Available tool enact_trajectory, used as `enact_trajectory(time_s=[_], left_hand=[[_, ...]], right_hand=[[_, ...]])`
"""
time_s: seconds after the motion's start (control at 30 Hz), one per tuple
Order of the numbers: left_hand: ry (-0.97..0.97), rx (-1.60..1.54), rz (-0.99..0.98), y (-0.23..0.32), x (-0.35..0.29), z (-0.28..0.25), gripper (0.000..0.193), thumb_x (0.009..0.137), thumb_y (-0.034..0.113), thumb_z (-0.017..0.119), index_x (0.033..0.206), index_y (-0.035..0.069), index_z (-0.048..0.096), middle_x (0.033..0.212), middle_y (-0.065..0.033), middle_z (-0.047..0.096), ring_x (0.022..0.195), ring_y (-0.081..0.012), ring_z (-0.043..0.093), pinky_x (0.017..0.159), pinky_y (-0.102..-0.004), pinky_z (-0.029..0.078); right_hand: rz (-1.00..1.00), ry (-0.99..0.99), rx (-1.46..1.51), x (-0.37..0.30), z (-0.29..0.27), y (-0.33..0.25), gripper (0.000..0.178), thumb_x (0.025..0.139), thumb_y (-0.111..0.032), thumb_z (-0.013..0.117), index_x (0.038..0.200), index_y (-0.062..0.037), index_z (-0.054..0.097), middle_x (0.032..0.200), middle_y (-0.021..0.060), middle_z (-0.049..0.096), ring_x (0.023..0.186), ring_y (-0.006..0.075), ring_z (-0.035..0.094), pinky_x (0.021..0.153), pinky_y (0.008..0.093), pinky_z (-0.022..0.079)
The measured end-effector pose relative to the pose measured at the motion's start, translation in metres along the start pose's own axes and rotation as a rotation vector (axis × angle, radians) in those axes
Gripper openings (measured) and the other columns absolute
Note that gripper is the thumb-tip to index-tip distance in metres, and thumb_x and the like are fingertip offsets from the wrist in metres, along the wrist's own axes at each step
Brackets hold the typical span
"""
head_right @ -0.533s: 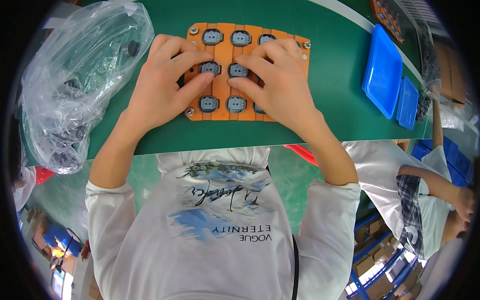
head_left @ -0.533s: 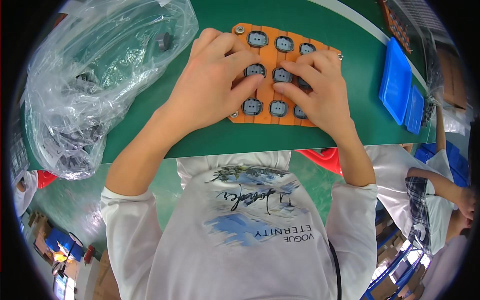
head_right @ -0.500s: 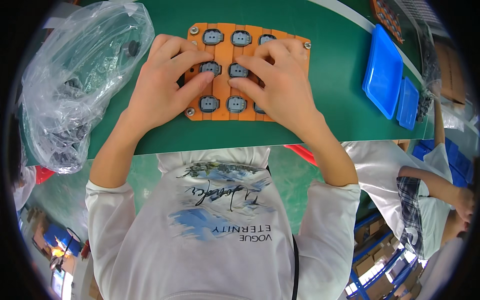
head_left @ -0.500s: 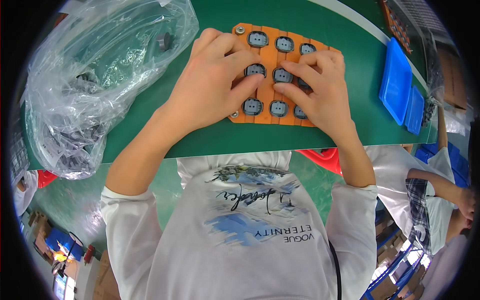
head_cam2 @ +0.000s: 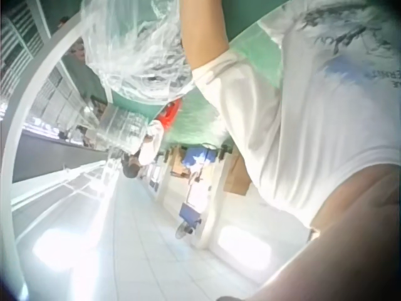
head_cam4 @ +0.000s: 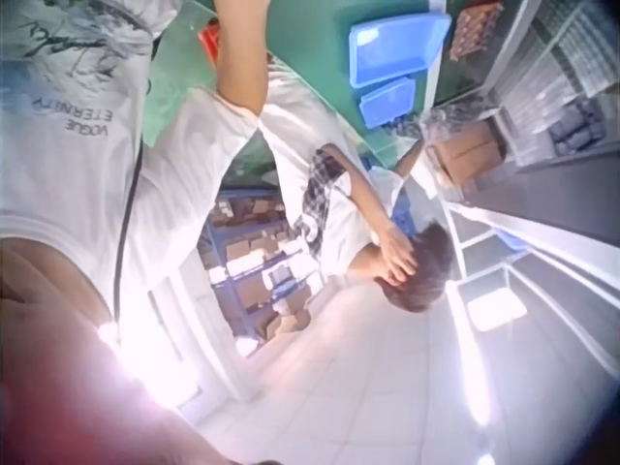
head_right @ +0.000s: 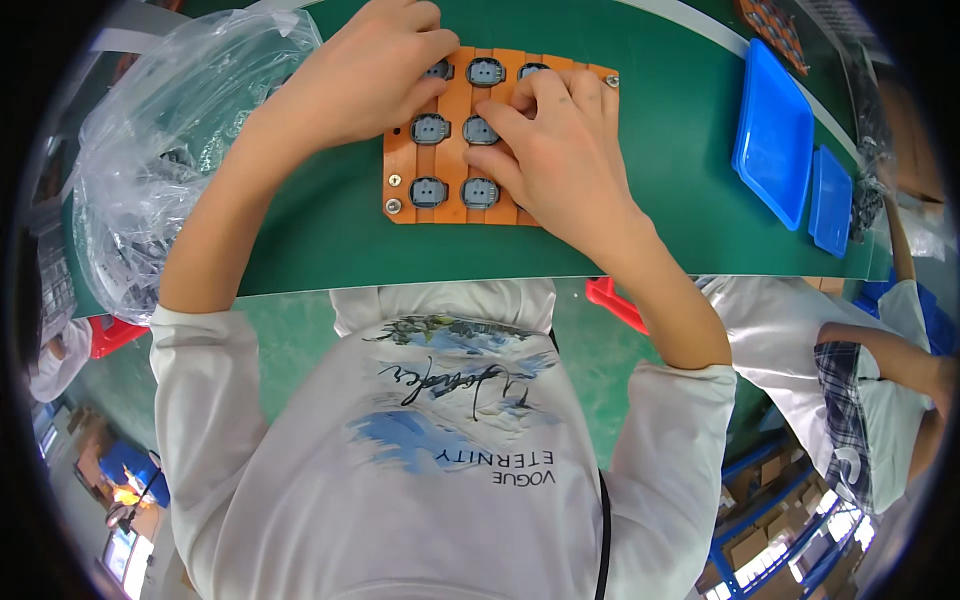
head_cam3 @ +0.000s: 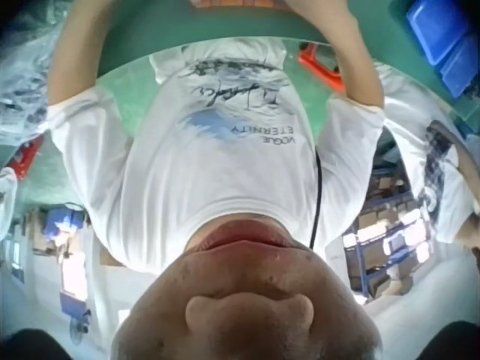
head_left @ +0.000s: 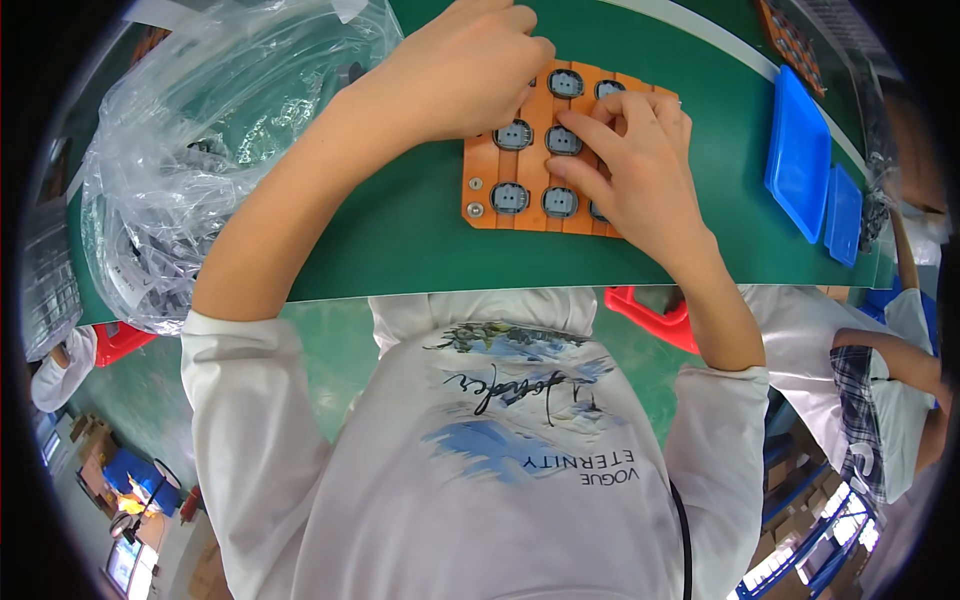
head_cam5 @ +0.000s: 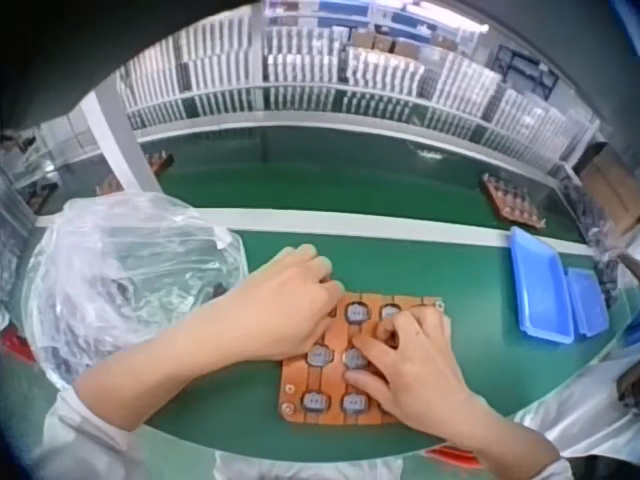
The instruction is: Manually assembling small electronic components into an assembly tray.
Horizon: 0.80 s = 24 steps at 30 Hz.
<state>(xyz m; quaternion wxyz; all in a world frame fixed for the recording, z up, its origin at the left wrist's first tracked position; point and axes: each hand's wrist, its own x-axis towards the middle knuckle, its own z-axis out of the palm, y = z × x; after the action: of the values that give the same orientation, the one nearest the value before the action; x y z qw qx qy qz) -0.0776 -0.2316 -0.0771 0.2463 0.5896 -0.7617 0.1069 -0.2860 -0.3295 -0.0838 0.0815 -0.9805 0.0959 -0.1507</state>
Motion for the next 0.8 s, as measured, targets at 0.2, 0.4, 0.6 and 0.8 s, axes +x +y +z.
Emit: enact_trajectory(time_s=[0.2,0.4,0.6,0.8], left_hand=[[-0.187,-0.691,-0.613,-0.002,-0.002,-0.027,0.027,0.086,0.024,0.068,0.095,-0.002,0.068,0.1,-0.0181,0.067,0.099,-0.031,0.062,0.09,-0.0412,0.047],[0.366,-1.988,-0.551,-0.004,-0.042,-0.022,0.04,0.102,0.029,0.046,0.106,-0.007,0.063,0.098,-0.0164,0.066,0.08,-0.0225,0.058,0.076,-0.0394,0.047],[0.352,-2.116,-0.37,-0.005,-0.046,-0.018,0.04,0.101,0.025,0.043,0.116,-0.008,0.058,0.097,-0.0177,0.064,0.08,-0.0255,0.055,0.075,-0.0415,0.045],[0.321,-1.986,-0.461,-0.007,-0.026,-0.022,0.036,0.099,0.021,0.048,0.118,-0.008,0.059,0.1,-0.0166,0.066,0.084,-0.0257,0.059,0.079,-0.0409,0.048]], right_hand=[[-0.005,0.026,0.171,0.009,-0.006,0.013,0.044,0.081,-0.024,0.077,0.122,-0.0104,0.067,0.112,0.0082,0.058,0.109,0.0285,0.05,0.095,0.0386,0.044],[-0.004,-0.192,0.19,0.054,-0.001,0.036,0.037,0.082,-0.017,0.072,0.116,-0.004,0.065,0.105,0.0101,0.058,0.1,0.0282,0.059,0.087,0.038,0.05],[-0.044,-0.271,0.428,0.065,-0.005,0.051,0.03,0.084,-0.015,0.071,0.108,-0.0004,0.062,0.099,0.0085,0.055,0.091,0.0235,0.059,0.081,0.035,0.05],[0.046,-0.143,1.594,0.054,-0.015,0.076,0.042,0.104,-0.034,0.043,0.125,0.001,0.051,0.1,0.0039,0.054,0.083,0.0157,0.05,0.075,0.0305,0.042]])
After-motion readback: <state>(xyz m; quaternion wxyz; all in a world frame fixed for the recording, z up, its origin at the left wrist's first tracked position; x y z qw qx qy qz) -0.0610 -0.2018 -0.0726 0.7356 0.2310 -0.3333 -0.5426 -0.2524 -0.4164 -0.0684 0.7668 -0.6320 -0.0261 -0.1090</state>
